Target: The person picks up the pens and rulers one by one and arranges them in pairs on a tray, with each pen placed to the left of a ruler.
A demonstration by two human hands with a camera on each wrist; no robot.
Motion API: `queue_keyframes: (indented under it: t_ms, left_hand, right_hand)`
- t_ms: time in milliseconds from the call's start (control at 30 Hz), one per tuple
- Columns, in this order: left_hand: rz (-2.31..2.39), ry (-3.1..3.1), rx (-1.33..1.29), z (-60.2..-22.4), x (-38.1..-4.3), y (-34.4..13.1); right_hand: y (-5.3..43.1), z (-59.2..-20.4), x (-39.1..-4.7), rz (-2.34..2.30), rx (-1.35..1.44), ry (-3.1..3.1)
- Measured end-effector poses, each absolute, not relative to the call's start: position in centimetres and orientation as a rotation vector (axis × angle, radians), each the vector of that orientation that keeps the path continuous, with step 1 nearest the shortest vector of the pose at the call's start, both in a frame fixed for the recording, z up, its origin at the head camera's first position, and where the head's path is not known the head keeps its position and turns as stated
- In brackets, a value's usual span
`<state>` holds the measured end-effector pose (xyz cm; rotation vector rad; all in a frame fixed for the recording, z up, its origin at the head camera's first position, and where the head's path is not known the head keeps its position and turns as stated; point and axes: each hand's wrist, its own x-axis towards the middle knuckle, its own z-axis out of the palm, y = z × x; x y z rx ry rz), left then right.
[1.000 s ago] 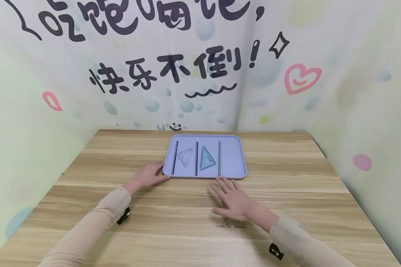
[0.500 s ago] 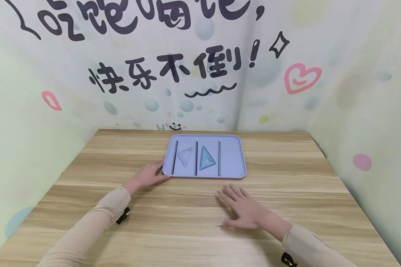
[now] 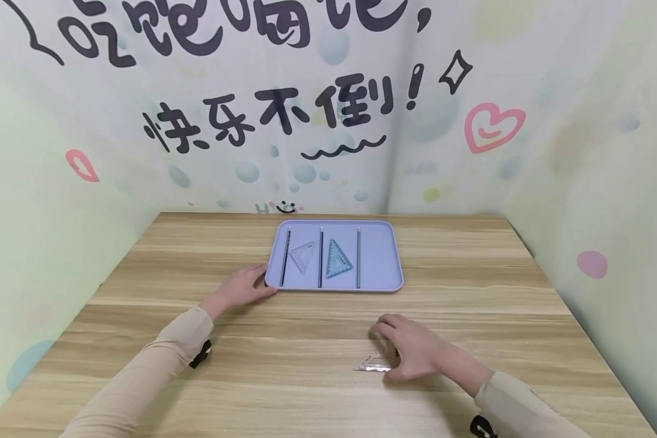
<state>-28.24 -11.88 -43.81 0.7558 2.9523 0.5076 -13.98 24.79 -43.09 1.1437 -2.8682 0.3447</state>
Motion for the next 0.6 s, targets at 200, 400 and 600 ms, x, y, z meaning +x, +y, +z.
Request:
queue_keyframes:
  t_ms: [200,400,600]
  left_hand:
    - [0.494,2.954,0.749,-44.0,-28.4,-11.9]
    - [0.500,2.961,0.774,-44.0,-28.4,-11.9]
    - [0.522,2.956,0.768,-44.0,-28.3,-12.0]
  right_hand:
    - [24.9,-42.7,-13.9,0.362,1.163,-2.937]
    - [24.9,-42.0,-13.7,0.365,1.170,-2.957]
    - [24.7,-41.7,-13.7,0.360,1.183,-2.936]
